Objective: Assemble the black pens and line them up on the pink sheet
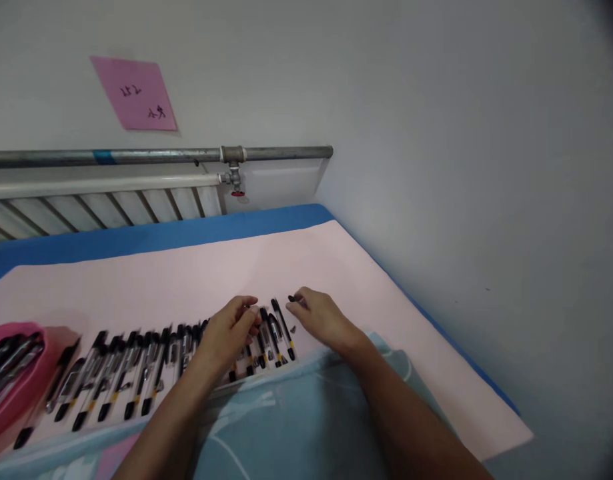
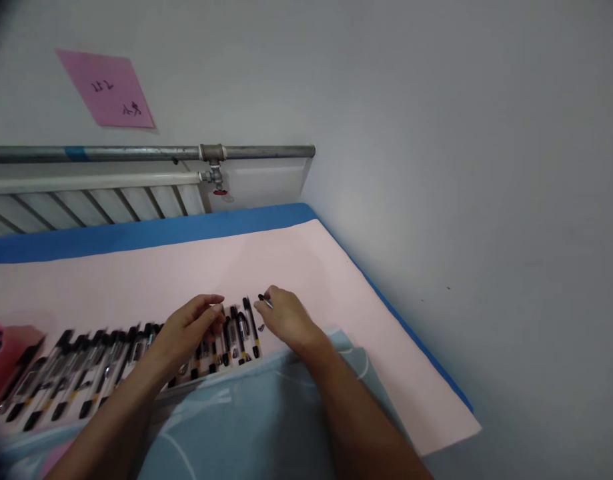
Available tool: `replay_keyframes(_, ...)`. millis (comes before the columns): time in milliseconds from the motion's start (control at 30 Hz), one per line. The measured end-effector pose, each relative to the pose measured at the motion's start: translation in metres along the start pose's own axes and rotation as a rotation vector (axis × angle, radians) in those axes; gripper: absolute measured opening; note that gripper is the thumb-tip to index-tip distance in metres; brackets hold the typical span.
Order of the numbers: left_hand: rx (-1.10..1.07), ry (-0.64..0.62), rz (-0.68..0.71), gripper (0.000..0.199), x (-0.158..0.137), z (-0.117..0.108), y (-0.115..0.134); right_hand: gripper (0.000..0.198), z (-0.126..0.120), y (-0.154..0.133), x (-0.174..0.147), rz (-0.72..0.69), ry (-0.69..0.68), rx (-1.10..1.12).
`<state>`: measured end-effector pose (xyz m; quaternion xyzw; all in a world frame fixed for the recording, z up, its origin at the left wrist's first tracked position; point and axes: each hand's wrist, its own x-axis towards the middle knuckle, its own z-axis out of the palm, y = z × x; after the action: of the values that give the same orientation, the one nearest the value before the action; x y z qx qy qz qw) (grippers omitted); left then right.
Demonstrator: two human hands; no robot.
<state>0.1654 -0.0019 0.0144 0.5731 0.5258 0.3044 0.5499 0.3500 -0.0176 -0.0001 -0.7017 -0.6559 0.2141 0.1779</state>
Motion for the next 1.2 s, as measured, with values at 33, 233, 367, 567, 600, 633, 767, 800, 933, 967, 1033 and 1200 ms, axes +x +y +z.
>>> replay_keyframes(33, 0.014, -0.002, -0.001, 0.037, 0.0, 0.0, -0.001, 0.029, 0.003, 0.0, 0.001, -0.01, 0.018, 0.003)
replay_keyframes(233, 0.113, -0.007, 0.02, 0.036, 0.0, -0.001, -0.001, 0.021, 0.006, -0.003, 0.0, -0.101, -0.06, -0.096)
replay_keyframes(367, 0.149, -0.001, 0.036, 0.035, 0.002, -0.002, -0.003, 0.019, 0.004, -0.003, -0.001, -0.094, -0.078, -0.067)
replay_keyframes(567, 0.162, -0.007, 0.056, 0.035, 0.004, -0.002, -0.008, 0.017, 0.004, -0.002, -0.001, -0.085, -0.108, -0.047)
replay_keyframes(600, 0.167, -0.005, 0.062, 0.034, 0.004, -0.002, -0.009, 0.017, 0.003, -0.001, -0.001, -0.08, -0.111, -0.035)
replay_keyframes(633, 0.172, -0.005, 0.066, 0.034, 0.004, -0.002, -0.009, 0.018, 0.002, -0.001, -0.001, -0.075, -0.106, -0.029)
replay_keyframes(767, 0.188, -0.013, 0.064, 0.035, 0.003, -0.003, -0.008, 0.019, -0.003, -0.002, -0.003, -0.032, -0.093, -0.059)
replay_keyframes(800, 0.196, -0.016, 0.061, 0.036, 0.003, -0.003, -0.008, 0.019, -0.005, -0.003, -0.004, -0.029, -0.112, -0.056)
replay_keyframes(933, 0.221, -0.016, 0.066, 0.036, 0.003, -0.004, -0.009, 0.02, -0.01, -0.008, -0.006, 0.003, -0.187, -0.003)
replay_keyframes(967, 0.222, -0.016, 0.07, 0.035, 0.003, -0.004, -0.01, 0.02, -0.01, -0.009, -0.006, 0.023, -0.181, 0.001)
replay_keyframes(1033, 0.229, -0.016, 0.079, 0.035, 0.003, -0.004, -0.01, 0.021, -0.009, -0.009, -0.005, 0.055, -0.145, 0.001)
replay_keyframes(1200, 0.278, -0.023, 0.099, 0.032, 0.002, -0.004, -0.009, 0.021, 0.0, -0.006, -0.003, 0.065, -0.114, 0.062)
